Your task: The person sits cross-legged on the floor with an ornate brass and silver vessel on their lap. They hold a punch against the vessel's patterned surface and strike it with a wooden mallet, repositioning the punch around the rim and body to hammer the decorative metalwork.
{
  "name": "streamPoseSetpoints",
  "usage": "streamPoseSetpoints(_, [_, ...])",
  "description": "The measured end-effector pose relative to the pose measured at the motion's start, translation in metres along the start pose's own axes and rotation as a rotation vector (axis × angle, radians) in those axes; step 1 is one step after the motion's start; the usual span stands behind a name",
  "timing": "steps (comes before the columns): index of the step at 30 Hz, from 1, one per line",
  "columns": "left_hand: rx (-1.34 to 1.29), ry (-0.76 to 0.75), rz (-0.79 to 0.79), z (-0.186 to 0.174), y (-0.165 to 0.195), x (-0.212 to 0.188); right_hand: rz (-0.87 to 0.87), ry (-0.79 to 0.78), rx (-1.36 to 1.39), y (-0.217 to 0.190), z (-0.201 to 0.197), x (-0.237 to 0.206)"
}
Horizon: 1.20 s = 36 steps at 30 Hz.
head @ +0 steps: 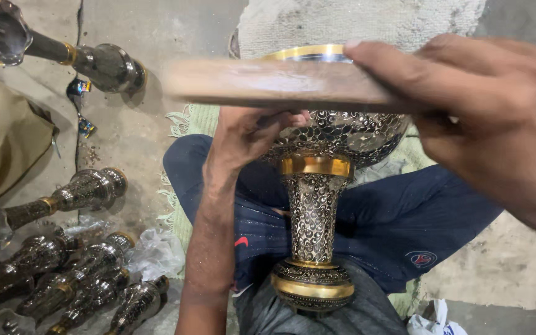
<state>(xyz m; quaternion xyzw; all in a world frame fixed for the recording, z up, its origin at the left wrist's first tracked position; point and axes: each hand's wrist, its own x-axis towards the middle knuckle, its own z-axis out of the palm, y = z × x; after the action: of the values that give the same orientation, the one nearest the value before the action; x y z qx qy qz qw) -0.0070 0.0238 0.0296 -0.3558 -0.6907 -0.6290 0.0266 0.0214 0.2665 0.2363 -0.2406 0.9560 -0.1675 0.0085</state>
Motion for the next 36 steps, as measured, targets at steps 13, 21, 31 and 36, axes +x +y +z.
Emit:
streamPoseSetpoints(13, [-0.049, -0.015, -0.007, 0.002, 0.000, -0.002, 0.049, -0.013, 0.058, 0.008, 0.008, -0.025])
streamPoseSetpoints(21, [-0.209, -0.090, -0.012, -0.001, 0.008, 0.003, 0.219, -0.107, -0.091, 0.017, 0.019, -0.052])
streamPoseSetpoints(31, [-0.169, 0.097, -0.131, 0.026, 0.014, -0.003, 0.236, -0.093, -0.123, 0.050, 0.027, -0.054])
streamPoseSetpoints(36, [-0.139, 0.126, -0.135, 0.031, 0.010, -0.003, 0.076, 0.064, 0.334, 0.046, 0.021, -0.044])
